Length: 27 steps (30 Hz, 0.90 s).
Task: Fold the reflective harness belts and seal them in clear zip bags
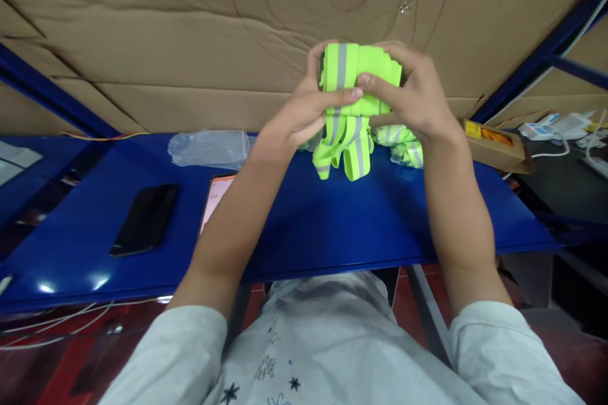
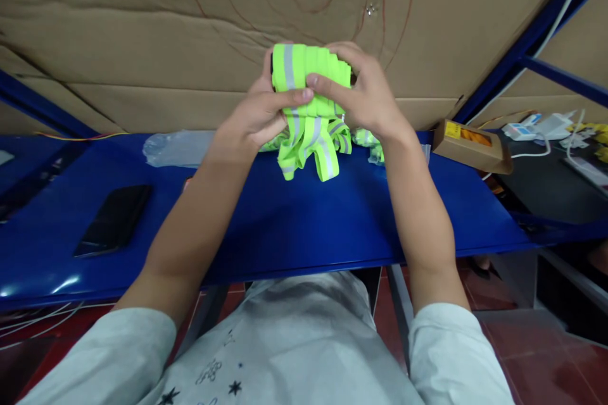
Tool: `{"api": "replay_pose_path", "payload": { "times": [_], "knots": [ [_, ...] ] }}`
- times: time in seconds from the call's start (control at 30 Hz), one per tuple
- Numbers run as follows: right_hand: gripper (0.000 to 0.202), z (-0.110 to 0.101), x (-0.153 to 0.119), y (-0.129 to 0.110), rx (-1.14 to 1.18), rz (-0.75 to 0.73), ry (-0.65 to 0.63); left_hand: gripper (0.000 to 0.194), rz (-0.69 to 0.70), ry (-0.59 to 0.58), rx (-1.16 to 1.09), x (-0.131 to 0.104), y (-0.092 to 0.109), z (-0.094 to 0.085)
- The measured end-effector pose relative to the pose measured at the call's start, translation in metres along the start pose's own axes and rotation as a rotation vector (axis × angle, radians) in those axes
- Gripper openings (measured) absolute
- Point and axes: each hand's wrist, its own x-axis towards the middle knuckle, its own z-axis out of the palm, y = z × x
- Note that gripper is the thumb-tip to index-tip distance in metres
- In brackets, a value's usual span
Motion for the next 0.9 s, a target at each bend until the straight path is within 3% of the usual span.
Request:
{"api": "replay_pose_path", "payload": {
  "times": [0.13,0.33,0.43,0.5,0.67,0.7,0.8,0.9],
  "knots": [
    [0.041,0.006,0.005,0.005,-0.083,-0.128,0.172,0.039,-0.138,0.024,-0.02,0.005,-0.011,-0.002],
    [0.023,0.005,0.006,0.009,-0.077,-0.278,0.339,0.019,-0.213,-0.047,-0.051,0.006,-0.022,0.005],
    [0.022,0.002,0.002,0.005,-0.244,-0.431,0.28,0.016,-0.258,-0.034,-0.147,0.006,-0.024,0.014],
    [0.023,0.0,0.001,0.004,-0.313,-0.45,0.203,0.018,-0.264,0.004,-0.171,0.005,-0.02,0.018],
    [0.028,-0.007,0.009,0.016,-0.224,-0.571,0.075,0.053,-0.236,0.118,-0.228,0.001,-0.004,0.019],
    [0.03,-0.01,0.01,0.019,-0.22,-0.588,0.041,0.053,-0.227,0.132,-0.229,0.002,-0.003,0.019],
    [0.045,-0.015,0.01,0.02,-0.304,-0.499,-0.105,0.026,-0.227,0.141,-0.187,0.008,-0.003,0.016],
    [0.047,-0.014,0.003,0.009,-0.442,-0.435,-0.008,0.025,-0.209,0.21,-0.171,0.015,-0.003,0.012]
  ]
}}
